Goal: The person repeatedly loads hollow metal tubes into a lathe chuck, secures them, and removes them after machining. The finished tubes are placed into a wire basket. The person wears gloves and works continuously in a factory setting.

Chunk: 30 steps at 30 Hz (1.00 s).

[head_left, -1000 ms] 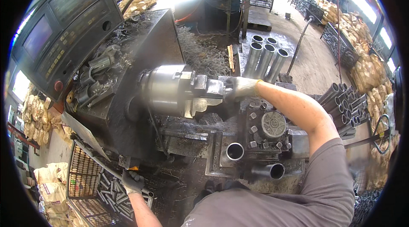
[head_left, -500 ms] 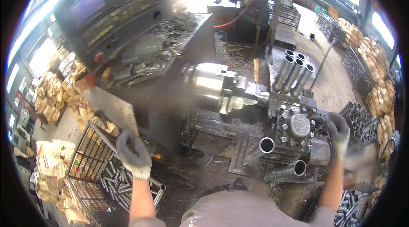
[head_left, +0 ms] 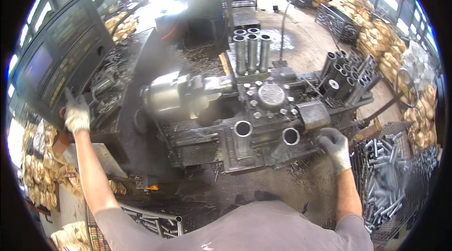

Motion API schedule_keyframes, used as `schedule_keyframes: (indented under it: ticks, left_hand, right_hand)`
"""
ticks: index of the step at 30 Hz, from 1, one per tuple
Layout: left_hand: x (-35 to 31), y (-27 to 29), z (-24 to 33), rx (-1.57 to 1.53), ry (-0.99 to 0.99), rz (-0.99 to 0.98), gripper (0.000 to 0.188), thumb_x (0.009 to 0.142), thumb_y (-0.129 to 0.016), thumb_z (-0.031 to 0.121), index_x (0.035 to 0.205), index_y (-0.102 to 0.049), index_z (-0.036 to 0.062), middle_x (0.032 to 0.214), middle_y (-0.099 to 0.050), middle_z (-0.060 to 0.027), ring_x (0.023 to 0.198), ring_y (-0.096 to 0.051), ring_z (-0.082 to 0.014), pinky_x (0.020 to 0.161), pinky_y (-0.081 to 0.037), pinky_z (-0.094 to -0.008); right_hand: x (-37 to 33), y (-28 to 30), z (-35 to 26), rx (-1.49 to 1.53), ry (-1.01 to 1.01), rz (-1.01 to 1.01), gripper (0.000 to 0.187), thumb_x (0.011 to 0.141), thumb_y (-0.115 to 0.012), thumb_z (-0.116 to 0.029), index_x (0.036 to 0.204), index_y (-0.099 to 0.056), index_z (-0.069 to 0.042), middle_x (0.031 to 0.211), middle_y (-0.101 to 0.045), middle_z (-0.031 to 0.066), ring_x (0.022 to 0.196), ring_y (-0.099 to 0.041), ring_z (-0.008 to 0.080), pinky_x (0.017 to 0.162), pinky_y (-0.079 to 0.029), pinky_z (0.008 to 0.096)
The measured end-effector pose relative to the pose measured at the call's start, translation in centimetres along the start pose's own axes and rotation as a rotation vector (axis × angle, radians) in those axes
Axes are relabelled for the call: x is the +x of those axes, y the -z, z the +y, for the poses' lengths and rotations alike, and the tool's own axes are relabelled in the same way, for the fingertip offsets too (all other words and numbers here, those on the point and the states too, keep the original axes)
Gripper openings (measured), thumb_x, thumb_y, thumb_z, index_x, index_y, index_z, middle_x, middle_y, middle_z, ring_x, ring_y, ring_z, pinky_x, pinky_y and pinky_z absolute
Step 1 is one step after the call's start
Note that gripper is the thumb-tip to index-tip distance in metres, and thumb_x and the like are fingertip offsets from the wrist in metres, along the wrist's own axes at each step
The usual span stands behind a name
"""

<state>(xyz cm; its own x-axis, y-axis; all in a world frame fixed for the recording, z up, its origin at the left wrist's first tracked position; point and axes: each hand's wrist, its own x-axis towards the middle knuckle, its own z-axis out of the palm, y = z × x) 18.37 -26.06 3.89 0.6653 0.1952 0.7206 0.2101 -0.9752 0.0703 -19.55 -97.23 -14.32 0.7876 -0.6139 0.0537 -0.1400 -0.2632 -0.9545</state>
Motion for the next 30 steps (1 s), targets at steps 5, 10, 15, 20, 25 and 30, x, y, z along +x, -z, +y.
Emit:
schedule_keyframes:
  ticks: [5, 10, 15, 20, 25, 30]
  left_hand:
    - [-20.1, 7.5, 9.2, -0.667, -0.437, 0.341, 0.032, 0.106, -0.065, 0.005, 0.136, -0.063, -0.0075, 0.111, -0.074, -0.0175, 0.092, -0.071, -0.027, 0.085, -0.059, -0.0359]
    - [-47.2, 8.5, 13.3, -0.829, 0.198, -0.426, 0.021, 0.098, -0.066, 0.004, 0.117, -0.074, -0.0035, 0.106, -0.078, -0.0188, 0.099, -0.075, -0.0319, 0.091, -0.059, -0.0393]
    - [-70.0, 10.4, 7.2, -0.436, 0.804, -1.019, 0.036, 0.094, -0.07, 0.028, 0.117, -0.078, 0.0028, 0.109, -0.079, -0.0209, 0.105, -0.077, -0.0318, 0.096, -0.058, -0.0412]
    - [-85.5, 16.8, 2.4, -0.419, 1.344, -1.056, 0.035, 0.095, -0.07, 0.029, 0.117, -0.079, 0.0027, 0.093, -0.078, -0.0143, 0.077, -0.073, -0.0212, 0.073, -0.058, -0.0389]
    - [-99.1, 24.3, 2.3, -0.165, 1.542, -1.019, 0.046, 0.088, -0.067, 0.038, 0.115, -0.081, 0.0025, 0.115, -0.079, -0.0245, 0.113, -0.075, -0.0401, 0.098, -0.057, -0.0461]
    - [-108.2, 32.7, 4.5, -0.15, 1.775, -0.834, 0.049, 0.088, -0.067, 0.041, 0.118, -0.081, 0.004, 0.122, -0.077, -0.0254, 0.119, -0.073, -0.0411, 0.102, -0.055, -0.047]
  right_hand:
    - [-2.1, -0.8, 1.4, -0.123, -0.102, -0.193, 0.046, 0.088, -0.081, -0.007, 0.132, -0.071, 0.002, 0.115, -0.081, 0.0146, 0.101, -0.076, 0.0162, 0.09, -0.06, 0.029]
    - [0.5, -4.9, 2.5, -0.257, 0.271, -0.357, 0.074, 0.079, -0.088, -0.015, 0.146, -0.059, 0.0, 0.126, -0.077, 0.0168, 0.108, -0.078, 0.0251, 0.097, -0.06, 0.0364]
    - [3.1, -8.9, 2.0, -0.358, 0.384, -0.587, 0.065, 0.073, -0.09, -0.024, 0.129, -0.066, -0.001, 0.11, -0.077, 0.0229, 0.104, -0.079, 0.0322, 0.09, -0.062, 0.0421]
    - [3.4, -8.9, 4.4, -0.36, 0.453, -0.576, 0.029, 0.08, -0.089, -0.014, 0.104, -0.079, 0.0, 0.096, -0.083, 0.0145, 0.087, -0.08, 0.0209, 0.081, -0.063, 0.037]
    - [-0.6, -10.3, 2.3, -0.155, 0.378, -0.814, 0.045, 0.08, -0.087, 0.001, 0.121, -0.069, 0.0, 0.114, -0.076, 0.0089, 0.105, -0.075, 0.0188, 0.095, -0.06, 0.0341]
    - [-15.0, -15.8, -3.3, 0.058, 0.379, -1.154, 0.05, 0.078, -0.086, 0.004, 0.125, -0.068, 0.0, 0.115, -0.077, 0.0108, 0.105, -0.076, 0.0194, 0.095, -0.062, 0.0352]
